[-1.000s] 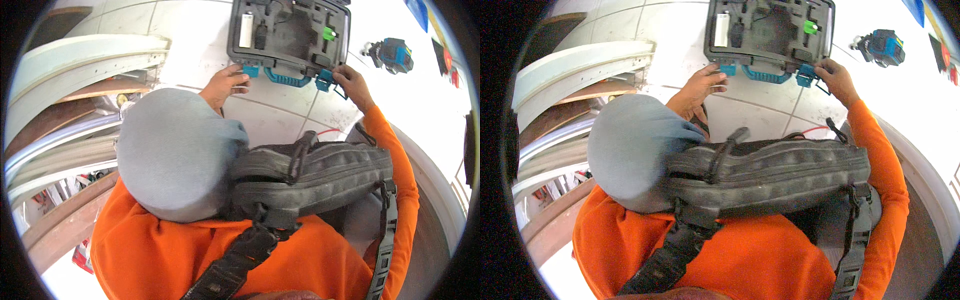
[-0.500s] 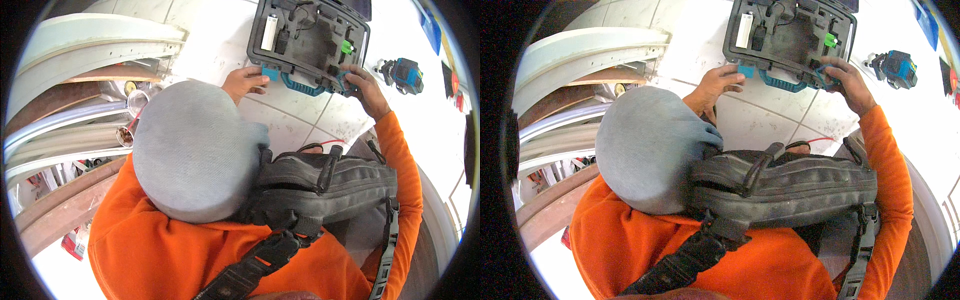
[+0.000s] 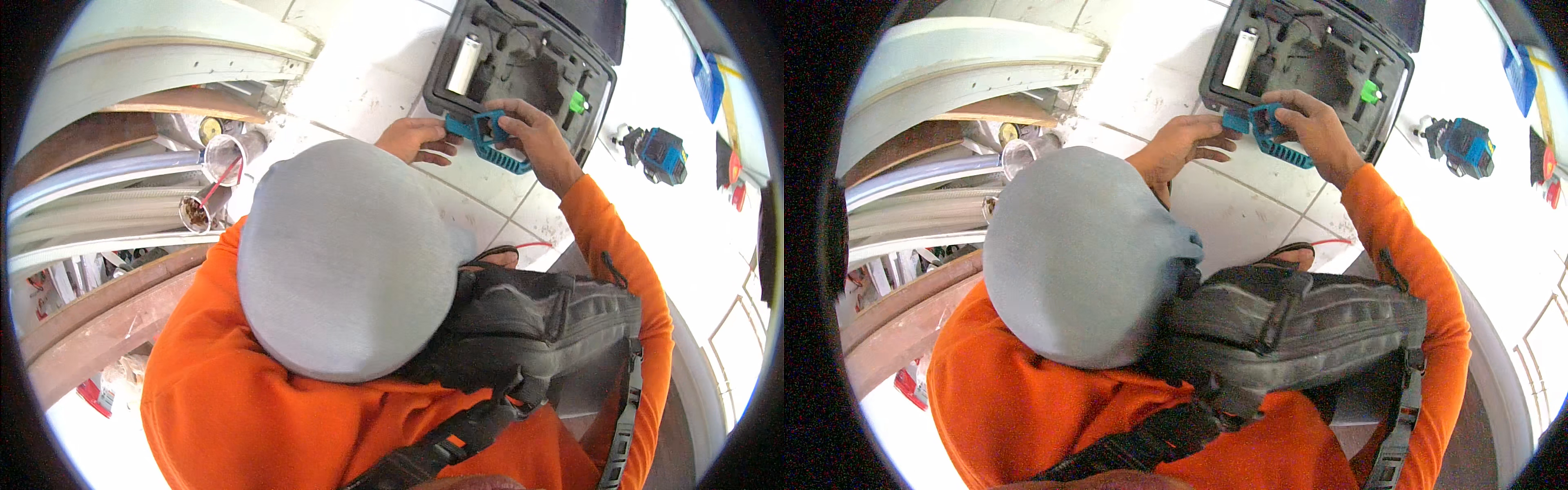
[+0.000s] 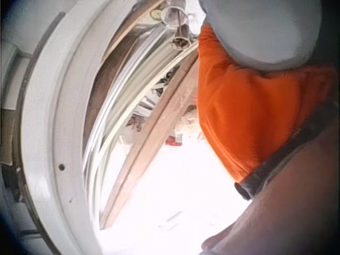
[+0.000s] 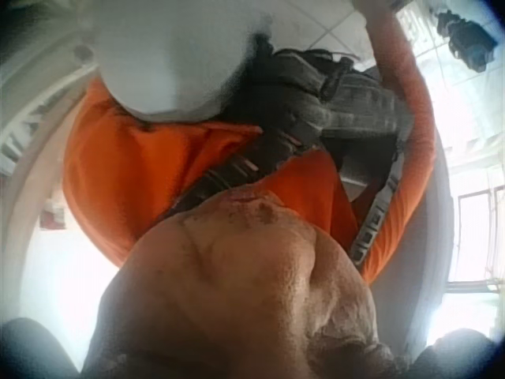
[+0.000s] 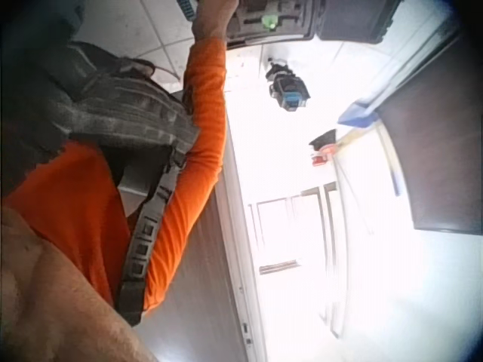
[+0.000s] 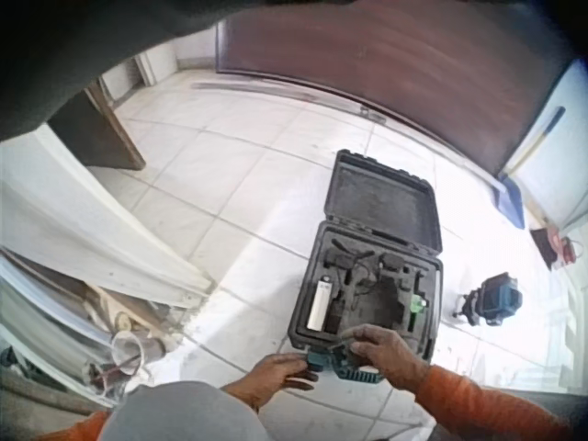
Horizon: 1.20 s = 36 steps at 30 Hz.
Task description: The person opens a hard case and removes a laser level and battery. They insert the battery into the laser level, attach a mounting bracket, and activate the device, which projects a green laser line. The person then closes the case.
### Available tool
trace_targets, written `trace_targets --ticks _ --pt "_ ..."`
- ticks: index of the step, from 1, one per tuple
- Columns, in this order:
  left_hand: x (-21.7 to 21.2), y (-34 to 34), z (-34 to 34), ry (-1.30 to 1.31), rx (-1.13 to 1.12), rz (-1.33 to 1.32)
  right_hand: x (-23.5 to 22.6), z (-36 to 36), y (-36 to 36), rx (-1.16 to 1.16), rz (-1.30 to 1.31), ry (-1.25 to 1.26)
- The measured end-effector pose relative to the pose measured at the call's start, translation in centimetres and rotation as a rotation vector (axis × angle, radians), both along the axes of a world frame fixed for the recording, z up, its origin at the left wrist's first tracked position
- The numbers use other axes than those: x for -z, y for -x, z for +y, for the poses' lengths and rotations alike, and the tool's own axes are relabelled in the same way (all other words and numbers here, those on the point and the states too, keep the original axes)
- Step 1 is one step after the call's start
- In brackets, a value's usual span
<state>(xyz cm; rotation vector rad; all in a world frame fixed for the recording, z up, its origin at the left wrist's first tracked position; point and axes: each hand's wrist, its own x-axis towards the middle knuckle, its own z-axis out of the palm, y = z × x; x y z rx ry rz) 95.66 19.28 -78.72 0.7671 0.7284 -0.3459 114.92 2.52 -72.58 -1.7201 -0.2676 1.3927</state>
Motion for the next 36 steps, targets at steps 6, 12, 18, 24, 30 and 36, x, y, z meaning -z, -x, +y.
trace_targets --ticks 6,12,18,24,30,36 --pt "0.1 -0.3 -0.2 0.063 -0.040 0.069 0.8 0.5 -0.4 0.057 0.046 0.025" --pt "0.6 -0.2 -0.1 0.075 -0.082 0.071 1.2 0.9 -0.6 0.175 0.183 0.045" --pt "1.1 -0.4 -0.1 0.104 -0.112 0.044 1.6 0.9 -1.1 0.120 0.124 0.030" --pt "1.4 -0.5 0.2 0.132 -0.119 0.067 -0.2 2.5 -1.3 0.077 -0.148 -0.050" --pt "0.8 0.2 0.4 0.121 -0.098 0.034 -2.3 3.4 -0.9 -0.092 -0.286 -0.113" --pt "0.9 0.2 0.2 0.140 -0.101 0.034 -0.7 2.8 -0.5 -0.126 -0.267 -0.046"
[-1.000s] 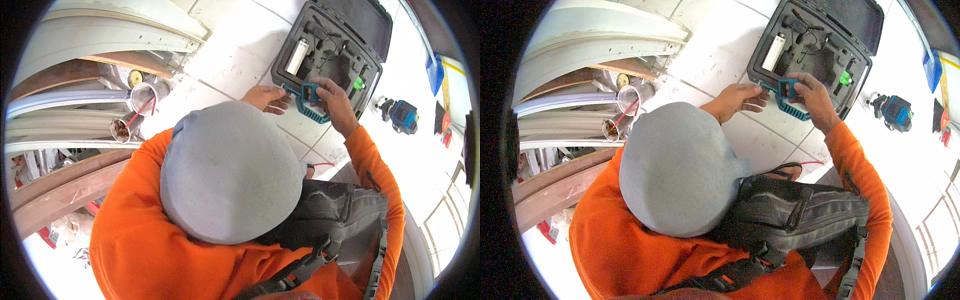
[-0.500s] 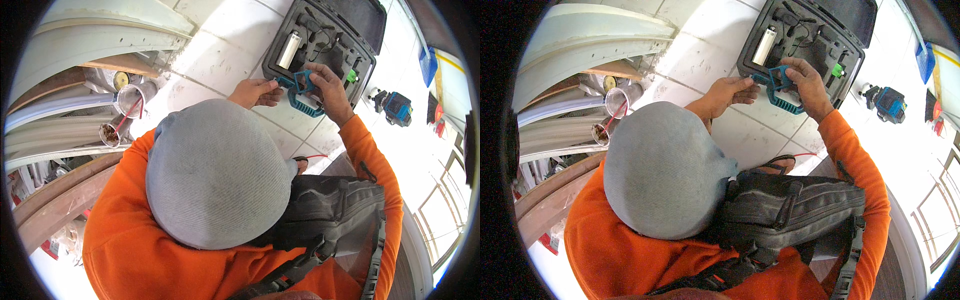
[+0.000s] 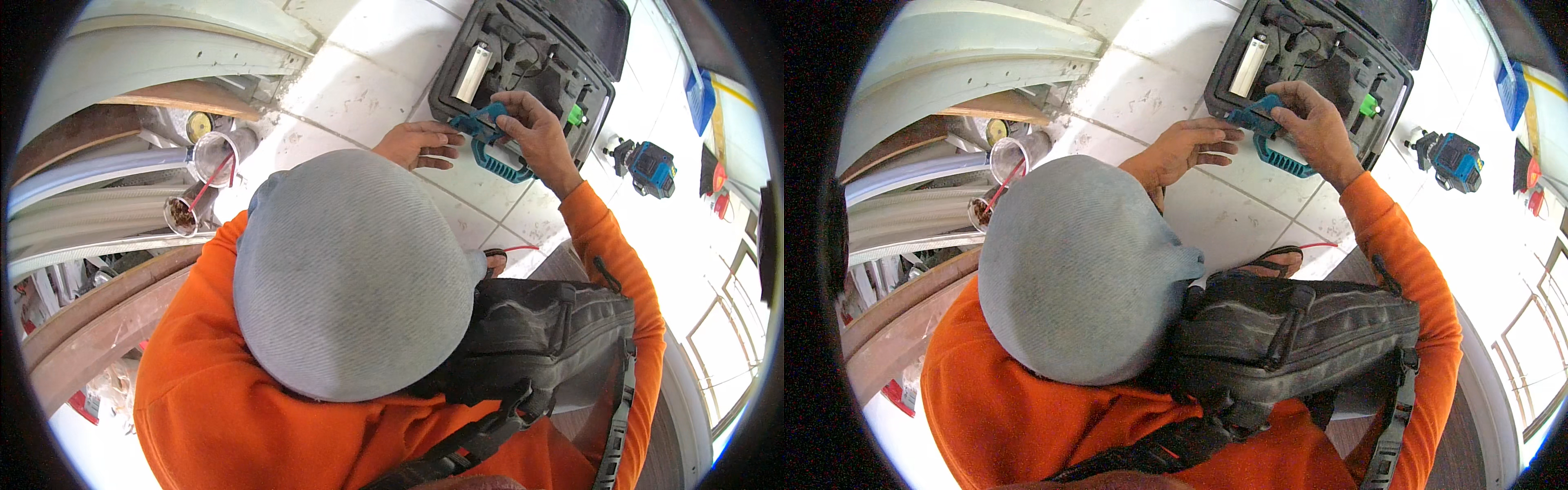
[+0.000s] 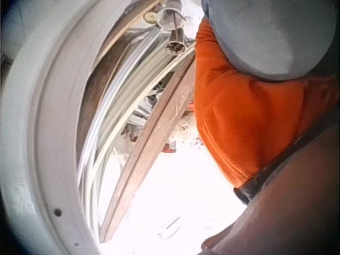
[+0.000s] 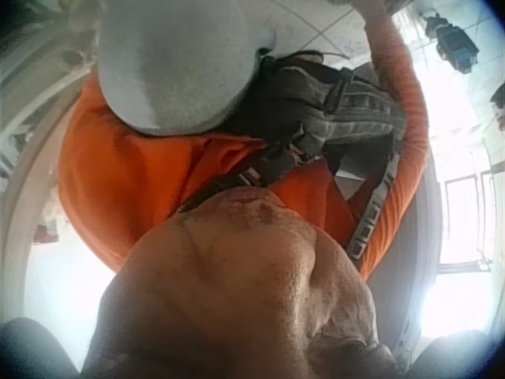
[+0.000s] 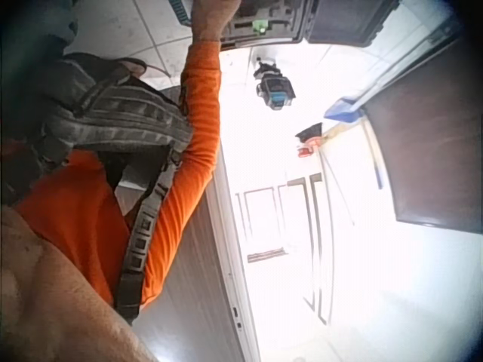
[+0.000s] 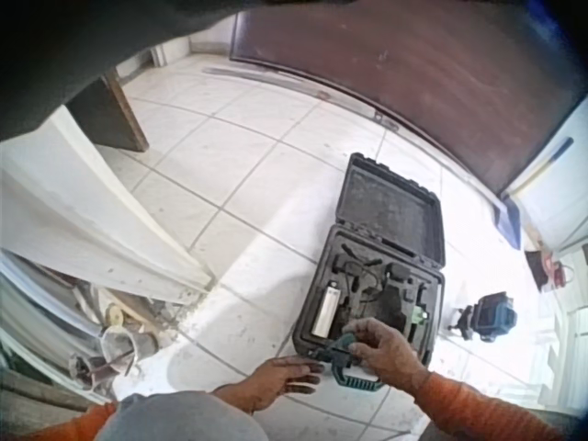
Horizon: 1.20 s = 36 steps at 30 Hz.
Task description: The person opens a hard case and removes a laser level and battery. They insert the battery into the laser level, attach a mounting bracket, and activate the device, which projects a green laser line. The person then closes the case.
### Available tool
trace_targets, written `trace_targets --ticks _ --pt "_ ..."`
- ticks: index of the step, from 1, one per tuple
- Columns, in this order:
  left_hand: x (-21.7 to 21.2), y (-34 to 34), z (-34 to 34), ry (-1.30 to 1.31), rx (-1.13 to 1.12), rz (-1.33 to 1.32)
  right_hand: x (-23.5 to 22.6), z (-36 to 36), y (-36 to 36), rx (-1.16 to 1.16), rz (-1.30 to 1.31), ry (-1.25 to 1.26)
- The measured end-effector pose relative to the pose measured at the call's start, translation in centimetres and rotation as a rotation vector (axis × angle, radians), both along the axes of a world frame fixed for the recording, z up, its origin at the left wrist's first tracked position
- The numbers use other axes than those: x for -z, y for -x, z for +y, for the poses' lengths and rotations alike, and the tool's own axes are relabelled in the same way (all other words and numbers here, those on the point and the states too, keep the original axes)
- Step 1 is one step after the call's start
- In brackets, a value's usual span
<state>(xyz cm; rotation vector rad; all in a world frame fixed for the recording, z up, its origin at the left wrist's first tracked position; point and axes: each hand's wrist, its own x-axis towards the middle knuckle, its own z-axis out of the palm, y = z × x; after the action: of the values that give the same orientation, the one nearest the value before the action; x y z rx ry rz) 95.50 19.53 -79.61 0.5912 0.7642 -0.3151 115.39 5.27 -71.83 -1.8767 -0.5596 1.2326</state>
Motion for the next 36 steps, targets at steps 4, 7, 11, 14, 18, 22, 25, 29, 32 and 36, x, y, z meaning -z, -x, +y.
trace_targets --ticks 4,7,11,14,18,22,25,29,32,36 --pt "-0.4 -0.2 0.0 0.038 -0.010 0.023 1.4 -0.7 0.0 0.034 -0.016 0.007" --pt "0.0 -0.2 0.0 0.053 -0.012 0.023 1.4 -0.8 -0.1 0.076 -0.015 0.020" --pt "0.2 0.0 -0.2 0.088 -0.020 0.017 -0.2 -0.2 0.0 0.175 0.018 0.111" --pt "0.5 0.1 -0.3 0.126 -0.033 0.004 0.5 -0.6 -0.2 0.195 0.014 0.085" --pt "0.2 0.0 -0.6 0.156 -0.045 -0.026 0.2 -0.7 0.2 0.135 0.064 0.045" --pt "0.3 0.3 -0.5 0.189 -0.065 -0.060 0.8 -0.8 0.4 0.054 0.056 0.042" --pt "0.2 0.2 -0.3 0.182 -0.051 -0.074 1.2 -0.8 0.3 0.040 -0.012 0.051" --pt "0.5 0.3 -0.3 0.188 -0.079 -0.064 0.9 -0.7 0.1 0.073 0.025 0.062" --pt "0.6 0.2 -0.3 0.202 -0.103 -0.050 1.0 -0.9 0.1 0.033 -0.030 0.017" --pt "0.8 -0.3 -0.4 0.119 -0.074 -0.033 1.2 -1.2 0.0 0.048 -0.087 -0.018"
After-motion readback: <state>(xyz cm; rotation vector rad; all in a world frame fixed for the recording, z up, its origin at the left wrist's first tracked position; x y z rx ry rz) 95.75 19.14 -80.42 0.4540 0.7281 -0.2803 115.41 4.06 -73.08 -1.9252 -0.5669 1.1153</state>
